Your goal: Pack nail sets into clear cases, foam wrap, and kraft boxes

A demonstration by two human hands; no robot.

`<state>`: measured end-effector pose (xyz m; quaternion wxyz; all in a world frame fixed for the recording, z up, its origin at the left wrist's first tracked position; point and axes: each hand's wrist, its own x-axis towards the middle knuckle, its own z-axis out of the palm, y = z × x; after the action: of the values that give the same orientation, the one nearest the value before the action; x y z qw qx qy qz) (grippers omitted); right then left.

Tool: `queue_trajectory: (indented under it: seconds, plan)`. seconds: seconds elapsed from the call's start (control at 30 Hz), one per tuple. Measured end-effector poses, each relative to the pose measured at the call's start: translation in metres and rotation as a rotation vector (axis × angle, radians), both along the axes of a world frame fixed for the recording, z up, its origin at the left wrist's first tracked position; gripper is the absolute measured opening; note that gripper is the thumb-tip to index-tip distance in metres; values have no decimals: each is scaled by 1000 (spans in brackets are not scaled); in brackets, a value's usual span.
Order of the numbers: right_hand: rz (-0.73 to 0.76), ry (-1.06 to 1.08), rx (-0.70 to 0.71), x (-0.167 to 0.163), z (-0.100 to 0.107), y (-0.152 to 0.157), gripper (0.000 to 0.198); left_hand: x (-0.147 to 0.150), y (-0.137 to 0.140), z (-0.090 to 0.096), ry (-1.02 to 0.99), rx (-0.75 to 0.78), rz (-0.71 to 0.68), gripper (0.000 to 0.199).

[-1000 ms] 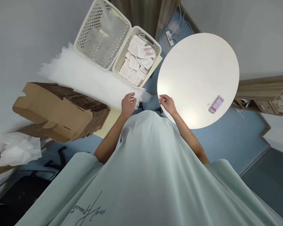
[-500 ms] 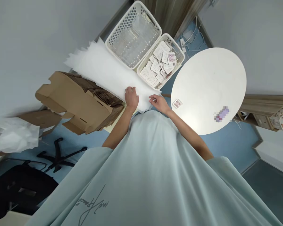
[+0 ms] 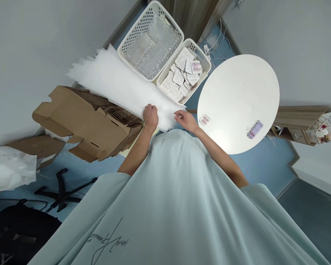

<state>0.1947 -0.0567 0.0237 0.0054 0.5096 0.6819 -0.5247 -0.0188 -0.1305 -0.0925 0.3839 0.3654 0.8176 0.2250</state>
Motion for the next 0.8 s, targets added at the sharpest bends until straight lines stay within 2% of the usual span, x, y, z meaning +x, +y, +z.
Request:
queue_trajectory:
  seconds: [0.17,0.27,0.33,0.43,0.57,0.67,0.8]
  plan:
    - [-33,25,3,1,-1,0,22,2,1,10,-15,42,4,16]
    - [-56,49,15,1,-1,1,21,-1,-5,26,2,98,-35,7]
    - [-90,78,38,1,0,4,26,-3,-11,45,-5,143,-82,4]
    - [-170,125,102,1,3,11,46,-2,-19,81,-40,177,-169,1]
    - [-232,95,164,1,7,28,71,16,-25,131,-65,218,-300,4]
    - [-205,45,150,9,10,43,72,40,-24,159,-81,260,-373,5]
    - [-95,20,49,41,20,56,60,76,-19,179,-59,308,-496,9]
